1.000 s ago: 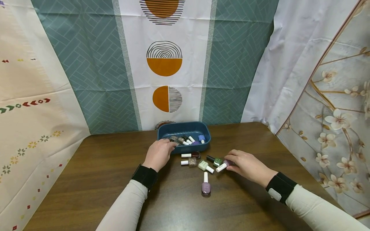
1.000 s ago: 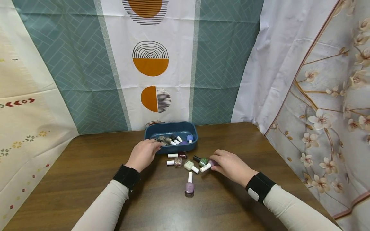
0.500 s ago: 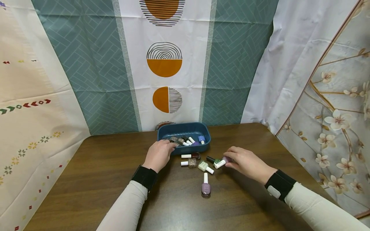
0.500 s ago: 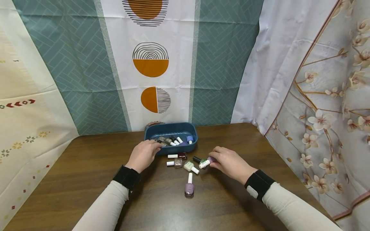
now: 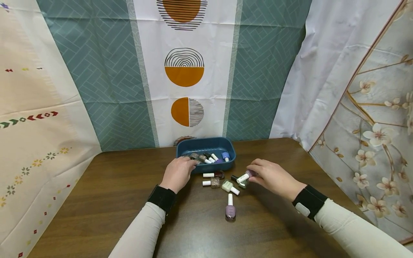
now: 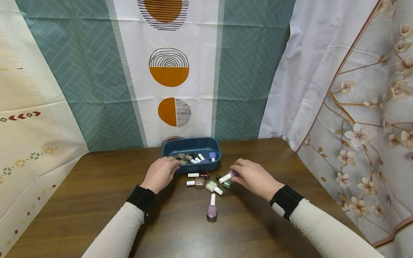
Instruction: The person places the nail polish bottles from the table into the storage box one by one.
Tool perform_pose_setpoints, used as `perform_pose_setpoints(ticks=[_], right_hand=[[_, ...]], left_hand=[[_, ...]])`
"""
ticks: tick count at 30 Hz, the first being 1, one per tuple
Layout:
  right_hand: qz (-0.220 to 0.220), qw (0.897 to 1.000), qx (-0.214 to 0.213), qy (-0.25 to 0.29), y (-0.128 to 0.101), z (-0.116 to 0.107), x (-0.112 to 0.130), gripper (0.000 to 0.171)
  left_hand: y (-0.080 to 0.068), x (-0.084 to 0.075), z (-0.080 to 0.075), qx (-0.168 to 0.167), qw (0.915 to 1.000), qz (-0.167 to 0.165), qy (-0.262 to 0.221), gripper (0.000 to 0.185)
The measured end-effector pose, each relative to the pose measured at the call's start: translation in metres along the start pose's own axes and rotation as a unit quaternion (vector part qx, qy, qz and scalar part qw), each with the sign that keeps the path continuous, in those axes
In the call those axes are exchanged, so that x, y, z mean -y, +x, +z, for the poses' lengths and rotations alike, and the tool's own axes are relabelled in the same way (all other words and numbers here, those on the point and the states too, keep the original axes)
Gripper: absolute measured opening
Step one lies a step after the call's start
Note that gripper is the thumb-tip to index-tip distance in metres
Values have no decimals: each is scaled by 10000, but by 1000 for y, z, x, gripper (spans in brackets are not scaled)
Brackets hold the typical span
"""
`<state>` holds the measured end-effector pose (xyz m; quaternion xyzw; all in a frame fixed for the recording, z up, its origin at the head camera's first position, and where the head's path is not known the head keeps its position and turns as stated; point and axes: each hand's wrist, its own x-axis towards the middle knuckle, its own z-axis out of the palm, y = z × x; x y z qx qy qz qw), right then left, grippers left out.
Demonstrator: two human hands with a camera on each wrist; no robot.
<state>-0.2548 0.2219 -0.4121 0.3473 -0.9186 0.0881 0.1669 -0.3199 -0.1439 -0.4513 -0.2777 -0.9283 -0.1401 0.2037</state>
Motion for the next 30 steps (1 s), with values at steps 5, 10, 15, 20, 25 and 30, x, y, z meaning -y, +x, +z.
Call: perform_pose_setpoints(ticks=[5,10,15,20,25,30], right_hand=[[-47,10000,-33,8,5,-1,1,35],[-37,10000,26,-5,12,-3,2,36],[-105,9999,-2,23,21,-5,2,34],[-166,9998,-88,35,31,-5,3,32],[-84,10000,-43,14,40,-3,3,32],[-41,9999,-75,66,48,-1,3,31]], left_hand=[[0,0,1,-12,10000,13,22,16],[1,0,1,13,10000,-10,58,16],[0,0,0,81,9999,-77,49,17],[-1,1,0,99,9999,-97,64,17],[-1,1,0,71,9999,-72,53,17],[-1,1,0,-38,9999,18,110,16]])
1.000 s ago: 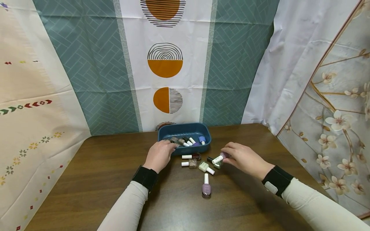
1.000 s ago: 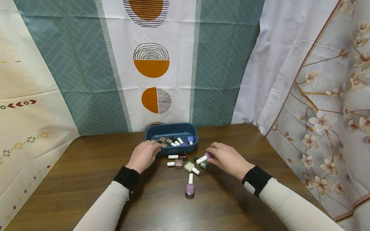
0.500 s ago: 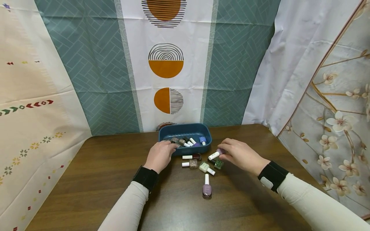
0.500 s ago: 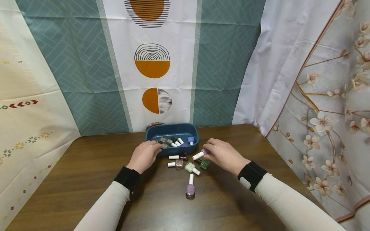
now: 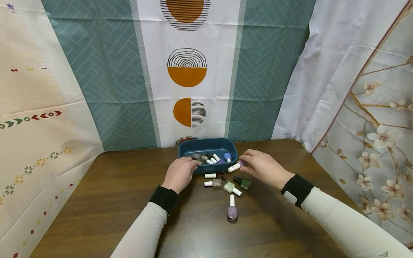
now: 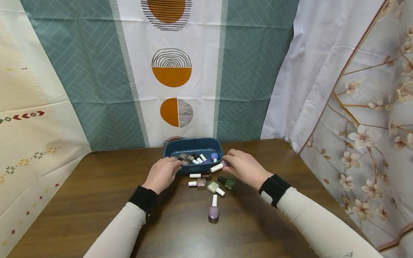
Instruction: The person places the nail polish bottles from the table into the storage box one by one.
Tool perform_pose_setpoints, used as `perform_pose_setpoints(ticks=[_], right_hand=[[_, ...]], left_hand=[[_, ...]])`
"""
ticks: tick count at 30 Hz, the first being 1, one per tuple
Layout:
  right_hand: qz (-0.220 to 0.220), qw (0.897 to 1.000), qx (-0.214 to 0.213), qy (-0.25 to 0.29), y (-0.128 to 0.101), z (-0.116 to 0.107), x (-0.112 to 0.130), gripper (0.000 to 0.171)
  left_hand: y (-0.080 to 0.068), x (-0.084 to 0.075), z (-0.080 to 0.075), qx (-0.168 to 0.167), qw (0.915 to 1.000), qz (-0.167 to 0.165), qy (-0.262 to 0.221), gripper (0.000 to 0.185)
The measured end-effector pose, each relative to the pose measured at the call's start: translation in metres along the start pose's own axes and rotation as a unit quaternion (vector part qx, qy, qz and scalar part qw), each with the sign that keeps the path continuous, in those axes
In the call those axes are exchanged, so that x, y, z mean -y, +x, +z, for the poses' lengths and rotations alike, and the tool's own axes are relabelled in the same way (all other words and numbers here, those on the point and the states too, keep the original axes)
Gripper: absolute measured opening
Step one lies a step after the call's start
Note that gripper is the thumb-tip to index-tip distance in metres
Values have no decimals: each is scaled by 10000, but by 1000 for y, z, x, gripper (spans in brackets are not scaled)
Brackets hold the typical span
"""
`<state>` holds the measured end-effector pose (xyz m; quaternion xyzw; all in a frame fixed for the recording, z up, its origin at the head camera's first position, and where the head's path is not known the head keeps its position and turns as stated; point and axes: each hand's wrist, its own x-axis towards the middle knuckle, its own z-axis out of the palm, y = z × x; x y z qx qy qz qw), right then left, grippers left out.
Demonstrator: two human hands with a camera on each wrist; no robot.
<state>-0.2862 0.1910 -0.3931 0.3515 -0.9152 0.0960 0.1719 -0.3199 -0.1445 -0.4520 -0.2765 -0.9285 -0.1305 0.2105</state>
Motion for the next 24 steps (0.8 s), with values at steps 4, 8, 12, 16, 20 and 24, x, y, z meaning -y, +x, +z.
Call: perform_pose_setpoints(ticks=[4,8,12,16,20,24], right_hand=[[-10,10000,-76,15,5,0,-1,29],[53,9999,-112,27,8,1,-2,28],[97,9999,-104,21,12,1,-3,29],[194,9998,-35,11,18,-1,-3,31],[236,9997,11,28,24,0,-3,30],[262,9997,-6,20,32,2,-4,28]], left_hand=[[0,-1,-1,-97,9999,69,40,14],[0,-2,-2,-14,10000,2,-33,14],[1,-1,-1,-25,10000,31,34,14],[1,0,0,-58,9999,49,71,13],[0,0,0,-18,10000,31,45,13],[0,0,0,-3,10000,24,64,13]])
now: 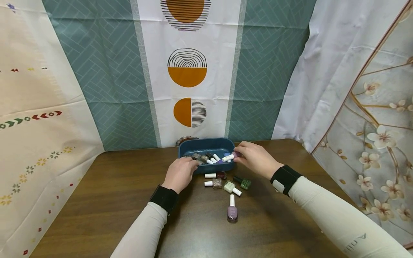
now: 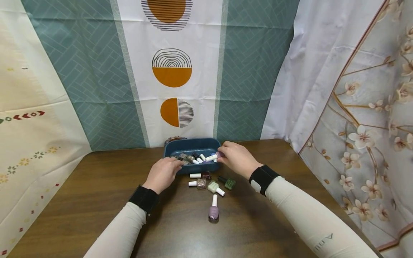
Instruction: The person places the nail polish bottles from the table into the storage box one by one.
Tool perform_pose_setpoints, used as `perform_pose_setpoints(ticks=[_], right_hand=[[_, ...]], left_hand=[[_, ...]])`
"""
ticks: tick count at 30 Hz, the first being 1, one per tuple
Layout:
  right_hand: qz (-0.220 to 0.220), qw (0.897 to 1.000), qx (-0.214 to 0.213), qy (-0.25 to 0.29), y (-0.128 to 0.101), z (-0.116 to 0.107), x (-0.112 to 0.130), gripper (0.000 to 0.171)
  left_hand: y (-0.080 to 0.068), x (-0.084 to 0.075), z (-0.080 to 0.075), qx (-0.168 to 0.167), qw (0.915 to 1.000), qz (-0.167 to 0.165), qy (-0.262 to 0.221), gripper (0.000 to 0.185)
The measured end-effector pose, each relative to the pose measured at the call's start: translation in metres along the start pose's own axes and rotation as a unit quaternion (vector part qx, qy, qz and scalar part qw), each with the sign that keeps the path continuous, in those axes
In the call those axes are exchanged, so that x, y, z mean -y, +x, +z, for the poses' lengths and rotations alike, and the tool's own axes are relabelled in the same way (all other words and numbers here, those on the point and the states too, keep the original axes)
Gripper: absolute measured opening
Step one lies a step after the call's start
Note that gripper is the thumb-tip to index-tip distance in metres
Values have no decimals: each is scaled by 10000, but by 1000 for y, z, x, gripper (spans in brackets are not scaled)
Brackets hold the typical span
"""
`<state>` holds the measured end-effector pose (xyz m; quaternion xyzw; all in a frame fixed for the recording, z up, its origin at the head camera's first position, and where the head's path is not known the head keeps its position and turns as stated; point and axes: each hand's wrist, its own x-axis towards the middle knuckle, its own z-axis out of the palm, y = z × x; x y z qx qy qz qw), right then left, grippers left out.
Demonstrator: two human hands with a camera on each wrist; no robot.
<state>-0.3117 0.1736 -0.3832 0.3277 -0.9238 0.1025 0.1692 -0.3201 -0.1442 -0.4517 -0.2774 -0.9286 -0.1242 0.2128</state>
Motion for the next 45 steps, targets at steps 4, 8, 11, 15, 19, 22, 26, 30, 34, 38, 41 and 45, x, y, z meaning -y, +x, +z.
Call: perform_pose_setpoints(ticks=[4,8,11,15,19,22,26,30,34,38,41,45], right_hand=[[56,10000,33,-11,7,5,0,27],[176,9998,84,-70,14,8,0,27],[253,9996,113,-100,19,10,0,27],[273,9993,205,-148,27,13,0,26],[326,9988,296,-229,38,19,2,22],[417,9980,378,-276,44,24,3,21],[604,9964,470,-354,51,32,5,21],[749,9952,439,-442,57,39,6,20],[839,9939,443,-557,62,42,9,21],[1033,9914,525,-615,67,43,13,28],[1176,9888,582,-712,71,46,15,37],[1304,9854,589,-919,76,51,16,41]], left_hand=[[0,0,1,8,10000,-12,-13,13],[1,0,1,29,10000,-26,-20,13],[1,-1,0,90,9999,-64,-22,14],[1,0,-1,134,9999,-90,5,14],[0,1,-2,70,9999,-72,22,14],[0,1,-2,2,10000,-48,-14,14],[-1,0,-2,-26,10000,-29,-45,14],[0,0,-2,71,9999,-70,-26,14],[1,-1,-3,126,9999,-105,17,14],[1,-2,-3,151,9998,-127,6,15],[1,-1,-2,185,9997,-170,-10,16],[1,-1,-1,198,9996,-213,14,16]])
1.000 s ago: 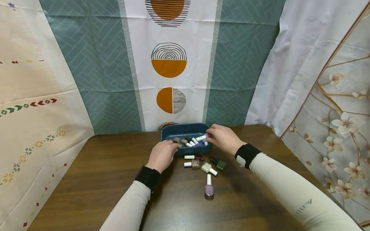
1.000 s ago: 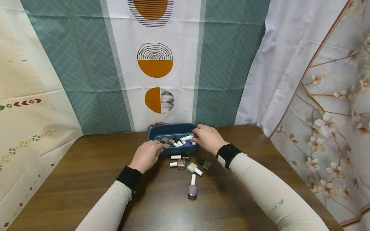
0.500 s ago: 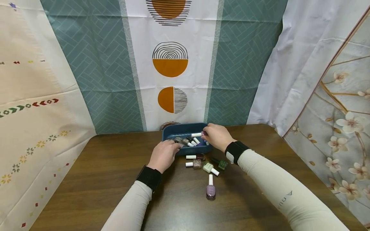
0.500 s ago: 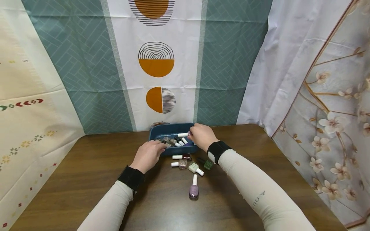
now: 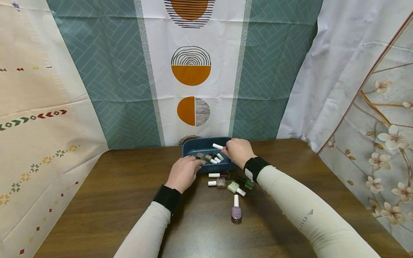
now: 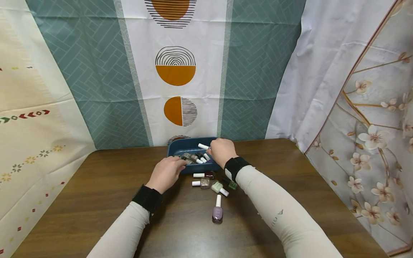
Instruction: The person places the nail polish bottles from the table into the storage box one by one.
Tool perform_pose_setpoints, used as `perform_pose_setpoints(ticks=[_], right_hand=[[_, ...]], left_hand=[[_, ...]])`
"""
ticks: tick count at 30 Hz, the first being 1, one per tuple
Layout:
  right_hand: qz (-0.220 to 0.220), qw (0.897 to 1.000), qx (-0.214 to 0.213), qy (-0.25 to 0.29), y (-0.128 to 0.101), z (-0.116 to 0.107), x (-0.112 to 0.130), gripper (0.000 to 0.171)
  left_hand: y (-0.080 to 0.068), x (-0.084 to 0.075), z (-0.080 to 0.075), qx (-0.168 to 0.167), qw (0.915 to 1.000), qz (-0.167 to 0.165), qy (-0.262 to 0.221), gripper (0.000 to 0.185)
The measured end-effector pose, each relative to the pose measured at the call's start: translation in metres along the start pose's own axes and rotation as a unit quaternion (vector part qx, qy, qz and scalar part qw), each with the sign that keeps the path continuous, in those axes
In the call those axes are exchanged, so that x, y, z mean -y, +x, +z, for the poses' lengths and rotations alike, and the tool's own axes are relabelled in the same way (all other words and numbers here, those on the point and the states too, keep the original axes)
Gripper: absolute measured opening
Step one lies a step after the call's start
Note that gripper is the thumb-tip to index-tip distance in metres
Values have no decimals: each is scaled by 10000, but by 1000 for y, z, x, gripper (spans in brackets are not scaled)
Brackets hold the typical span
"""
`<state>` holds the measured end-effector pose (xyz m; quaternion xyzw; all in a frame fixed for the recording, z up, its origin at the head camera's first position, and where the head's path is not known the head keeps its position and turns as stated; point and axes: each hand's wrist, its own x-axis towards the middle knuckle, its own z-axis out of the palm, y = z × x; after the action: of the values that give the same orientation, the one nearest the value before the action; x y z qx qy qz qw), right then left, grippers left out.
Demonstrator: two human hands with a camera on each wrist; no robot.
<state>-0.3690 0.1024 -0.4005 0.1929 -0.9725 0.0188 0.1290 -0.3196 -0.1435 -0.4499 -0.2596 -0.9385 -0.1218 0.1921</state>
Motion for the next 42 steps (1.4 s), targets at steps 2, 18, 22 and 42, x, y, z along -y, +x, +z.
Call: perform_pose_setpoints(ticks=[2,18,22,42], right_hand=[[27,9999,-70,-85,1,2,2,43],[199,9954,270,-894,11,15,14,30],[274,9930,401,-1081,13,20,14,32],[424,9879,866,-1214,18,24,15,46]], left_hand=[[0,0,0,7,10000,-4,4,16],[0,-2,-1,-11,10000,48,26,16],[0,-2,1,-22,10000,63,-29,15],[0,1,2,-108,9998,140,2,14]])
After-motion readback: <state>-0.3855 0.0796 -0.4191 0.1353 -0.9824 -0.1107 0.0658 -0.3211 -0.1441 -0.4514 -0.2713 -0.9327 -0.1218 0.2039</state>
